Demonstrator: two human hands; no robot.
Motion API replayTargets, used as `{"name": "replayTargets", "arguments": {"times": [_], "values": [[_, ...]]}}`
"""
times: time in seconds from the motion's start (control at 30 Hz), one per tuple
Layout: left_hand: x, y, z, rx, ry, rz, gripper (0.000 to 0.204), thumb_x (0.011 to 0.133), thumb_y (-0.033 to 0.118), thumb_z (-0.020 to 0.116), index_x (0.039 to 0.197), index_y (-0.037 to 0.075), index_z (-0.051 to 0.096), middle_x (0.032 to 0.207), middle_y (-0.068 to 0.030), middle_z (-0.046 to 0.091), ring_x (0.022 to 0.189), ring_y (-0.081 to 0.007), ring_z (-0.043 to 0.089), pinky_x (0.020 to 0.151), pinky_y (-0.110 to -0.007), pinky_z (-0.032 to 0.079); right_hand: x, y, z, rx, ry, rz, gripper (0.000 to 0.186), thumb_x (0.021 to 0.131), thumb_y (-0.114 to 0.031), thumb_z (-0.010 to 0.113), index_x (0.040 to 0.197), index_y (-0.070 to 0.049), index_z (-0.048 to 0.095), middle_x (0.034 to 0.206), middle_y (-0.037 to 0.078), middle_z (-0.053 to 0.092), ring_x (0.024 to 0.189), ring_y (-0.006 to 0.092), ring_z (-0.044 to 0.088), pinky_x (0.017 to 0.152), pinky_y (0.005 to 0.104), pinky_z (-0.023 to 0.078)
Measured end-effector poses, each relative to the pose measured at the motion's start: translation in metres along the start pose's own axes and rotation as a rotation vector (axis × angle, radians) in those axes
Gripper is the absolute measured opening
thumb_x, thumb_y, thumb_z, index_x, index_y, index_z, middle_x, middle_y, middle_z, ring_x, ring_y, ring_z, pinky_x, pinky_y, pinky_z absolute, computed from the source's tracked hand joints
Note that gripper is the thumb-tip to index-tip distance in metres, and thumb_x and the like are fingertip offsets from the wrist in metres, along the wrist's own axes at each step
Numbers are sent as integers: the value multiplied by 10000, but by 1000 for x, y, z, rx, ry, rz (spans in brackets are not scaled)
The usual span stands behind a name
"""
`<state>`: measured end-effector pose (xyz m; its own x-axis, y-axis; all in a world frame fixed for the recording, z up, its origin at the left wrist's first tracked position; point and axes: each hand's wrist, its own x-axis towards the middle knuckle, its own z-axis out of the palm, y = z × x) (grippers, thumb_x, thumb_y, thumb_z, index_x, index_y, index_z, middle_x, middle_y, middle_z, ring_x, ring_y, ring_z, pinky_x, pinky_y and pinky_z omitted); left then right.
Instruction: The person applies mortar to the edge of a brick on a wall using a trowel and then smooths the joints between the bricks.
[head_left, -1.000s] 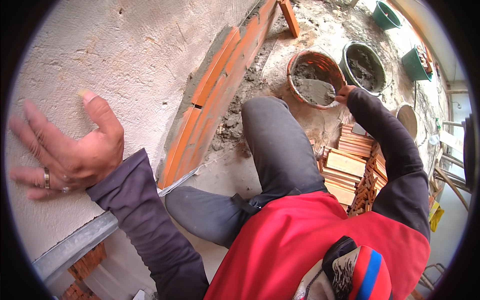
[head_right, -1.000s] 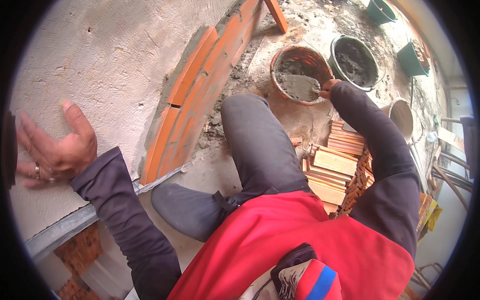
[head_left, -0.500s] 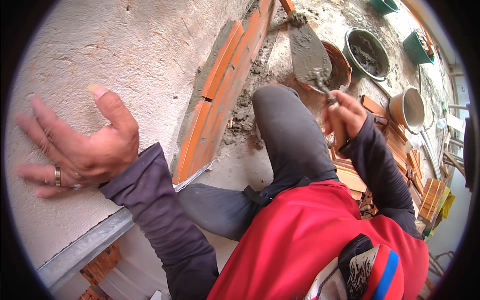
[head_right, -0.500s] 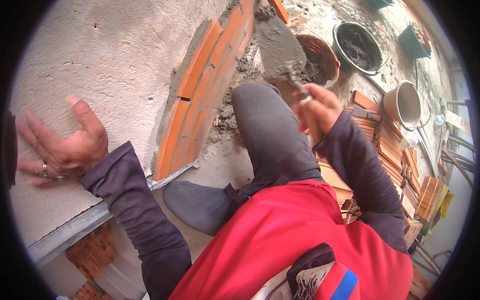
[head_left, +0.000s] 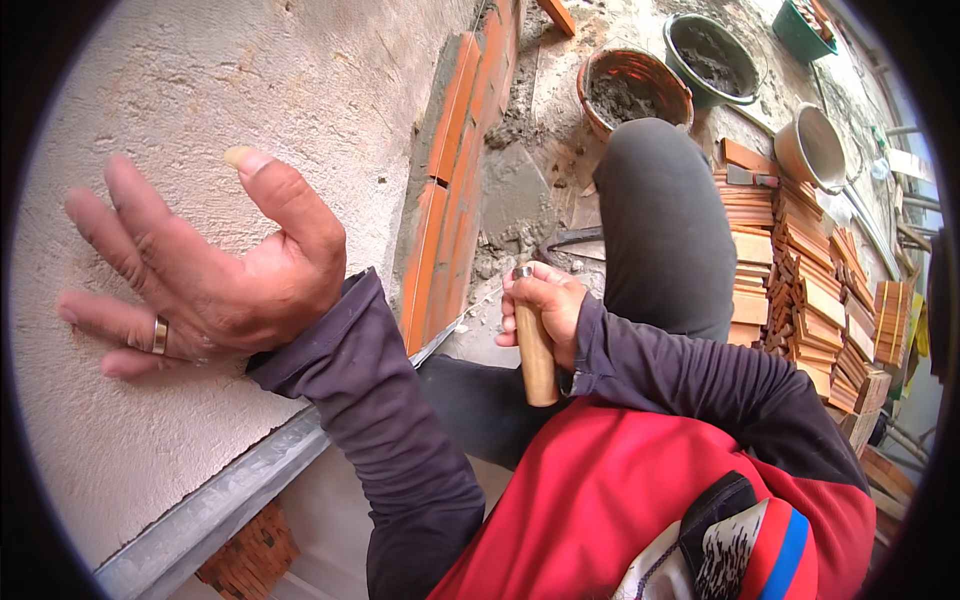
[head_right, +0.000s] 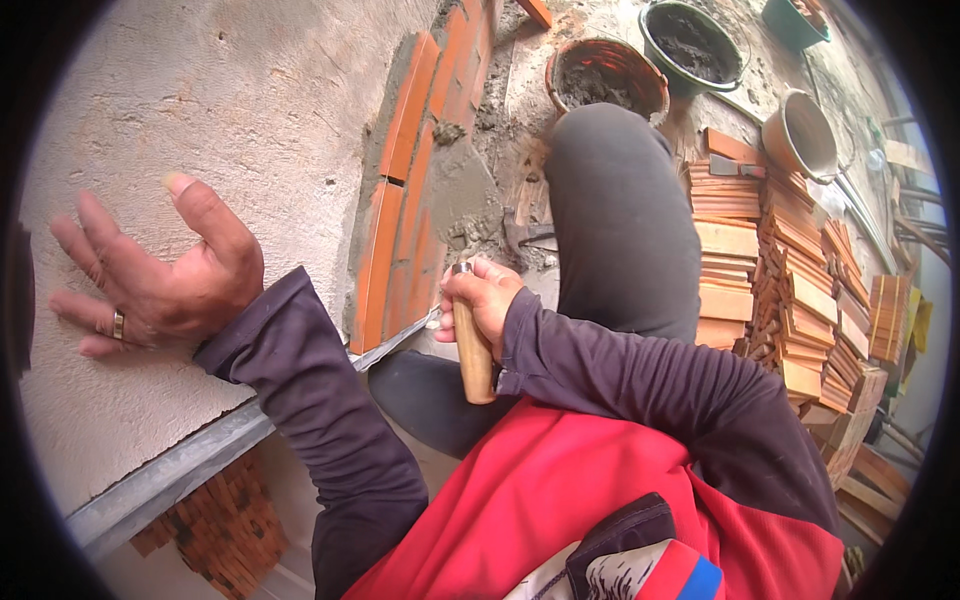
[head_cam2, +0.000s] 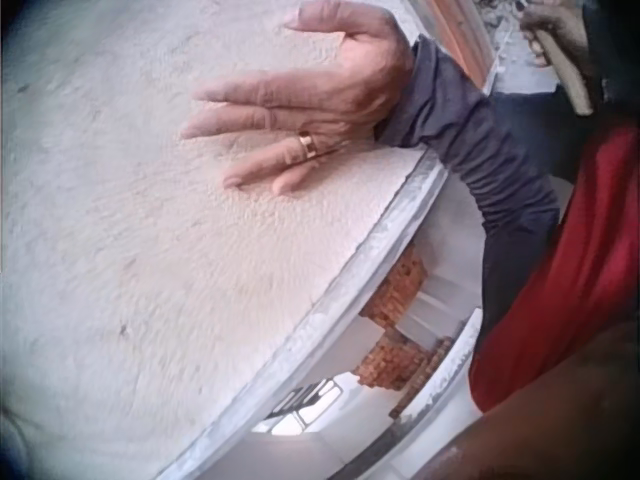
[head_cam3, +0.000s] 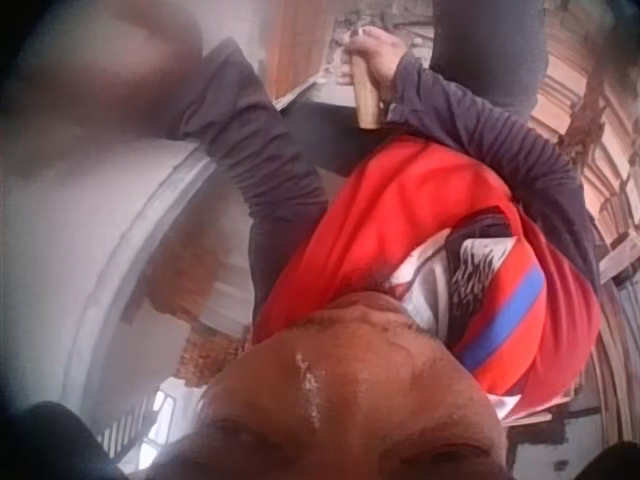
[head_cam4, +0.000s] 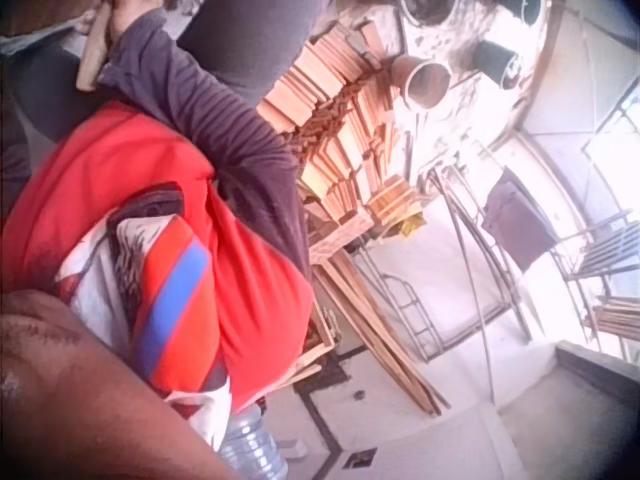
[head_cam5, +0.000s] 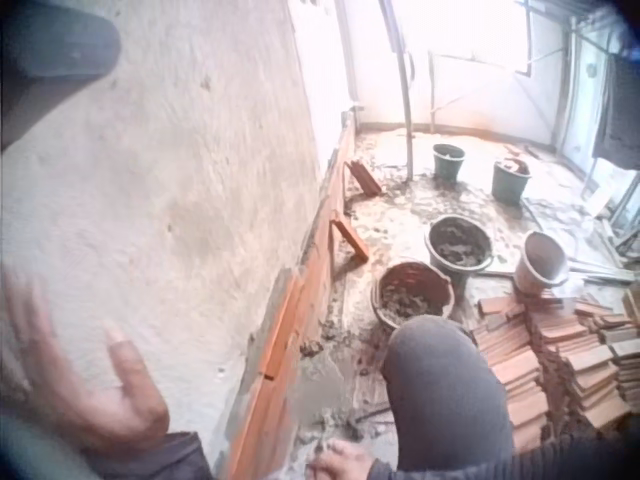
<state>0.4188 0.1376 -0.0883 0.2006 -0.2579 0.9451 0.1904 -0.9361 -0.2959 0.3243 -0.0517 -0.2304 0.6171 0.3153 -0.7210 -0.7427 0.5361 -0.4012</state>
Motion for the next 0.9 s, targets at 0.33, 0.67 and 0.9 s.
{"name": "replayTargets", "arguments": {"times": [0.33,0.67,0.9], "values": [[4,-9,2,-21,109,145,508,704,422,699,1124,139,657,1197,-106,645,1217,-344,494,1013,-616,219,14,47,-13,116,40,37,215,819,-142,513,1019,-61,498,701,63,529,586,177,528,556,354,472],[10,3,-9,-30,140,141,482,654,396,750,1068,159,682,1016,-68,676,1019,-273,596,939,-484,349,40,56,-30,179,381,-668,147,877,-43,534,952,-97,419,688,70,524,581,184,551,570,356,501],[3,-2,-2,-4,134,146,481,650,373,745,1084,175,677,1067,-96,657,1114,-326,549,1017,-569,282,48,126,1,-228,97,-249,104,859,-78,545,946,-63,491,644,55,529,550,176,540,527,336,464]]}}
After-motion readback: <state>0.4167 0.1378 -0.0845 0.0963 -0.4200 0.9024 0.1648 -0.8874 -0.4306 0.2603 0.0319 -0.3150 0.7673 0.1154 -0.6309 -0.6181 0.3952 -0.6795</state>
